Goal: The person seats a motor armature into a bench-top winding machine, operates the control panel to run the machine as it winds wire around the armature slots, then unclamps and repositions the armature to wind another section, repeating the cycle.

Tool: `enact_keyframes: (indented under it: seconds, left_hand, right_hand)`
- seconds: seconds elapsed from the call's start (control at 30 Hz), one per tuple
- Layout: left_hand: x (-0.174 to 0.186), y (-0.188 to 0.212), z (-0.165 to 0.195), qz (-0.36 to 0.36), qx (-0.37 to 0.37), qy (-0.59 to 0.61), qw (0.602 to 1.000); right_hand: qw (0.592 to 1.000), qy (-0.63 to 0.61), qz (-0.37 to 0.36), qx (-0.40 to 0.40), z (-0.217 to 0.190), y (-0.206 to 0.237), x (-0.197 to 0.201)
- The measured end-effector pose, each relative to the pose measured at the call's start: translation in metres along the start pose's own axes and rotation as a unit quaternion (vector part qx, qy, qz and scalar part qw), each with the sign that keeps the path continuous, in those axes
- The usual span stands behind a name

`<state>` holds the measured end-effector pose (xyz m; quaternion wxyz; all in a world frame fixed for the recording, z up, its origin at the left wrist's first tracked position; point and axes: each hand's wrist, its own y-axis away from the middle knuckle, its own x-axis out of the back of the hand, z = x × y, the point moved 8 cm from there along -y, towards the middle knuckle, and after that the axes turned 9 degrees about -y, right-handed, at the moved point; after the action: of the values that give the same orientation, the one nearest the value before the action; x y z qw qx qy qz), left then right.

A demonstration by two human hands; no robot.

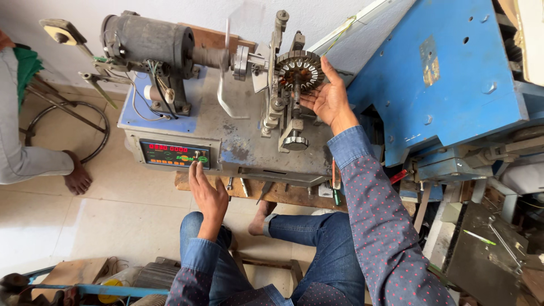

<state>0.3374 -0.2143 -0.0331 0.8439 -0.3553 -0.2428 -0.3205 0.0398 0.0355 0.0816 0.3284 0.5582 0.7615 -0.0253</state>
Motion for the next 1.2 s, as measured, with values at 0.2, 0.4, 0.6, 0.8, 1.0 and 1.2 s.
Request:
enact_keyframes:
  seconds: [0.2, 0.4, 0.6, 0.8, 1.0, 1.2]
  left_hand:
    - [0.024, -0.035, 0.090, 0.022, -0.222, 0.008, 0.975]
    - [-0.009, -0.073, 0.116, -0.047, -0.277, -0.004, 0.960]
    - [-0.025, -0.070, 0.112, -0.025, -0.282, -0.070, 0.957]
    - [-0.029, -0.067, 0.111, -0.014, -0.294, -0.089, 0.951]
    - [-0.028, -0.065, 0.112, -0.001, -0.300, -0.091, 0.949]
    - [-0.027, -0.067, 0.112, -0.002, -0.299, -0.088, 0.950]
  right_hand:
    - [1.000, -0.002, -0.006, 0.009, -0.001, 0.001, -0.004]
    - [1.000, -0.001, -0.003, 0.020, -0.003, 0.004, -0.006]
    - [1.000, 0.002, -0.012, 0.016, 0.001, 0.001, -0.005]
    - [0.999, 0.000, -0.003, 0.033, 0.002, 0.001, -0.006]
    - [0.999, 0.009, -0.009, 0.044, 0.000, 0.005, -0.011]
    - [0.999, 0.006, -0.005, 0.043, 0.000, 0.004, -0.012]
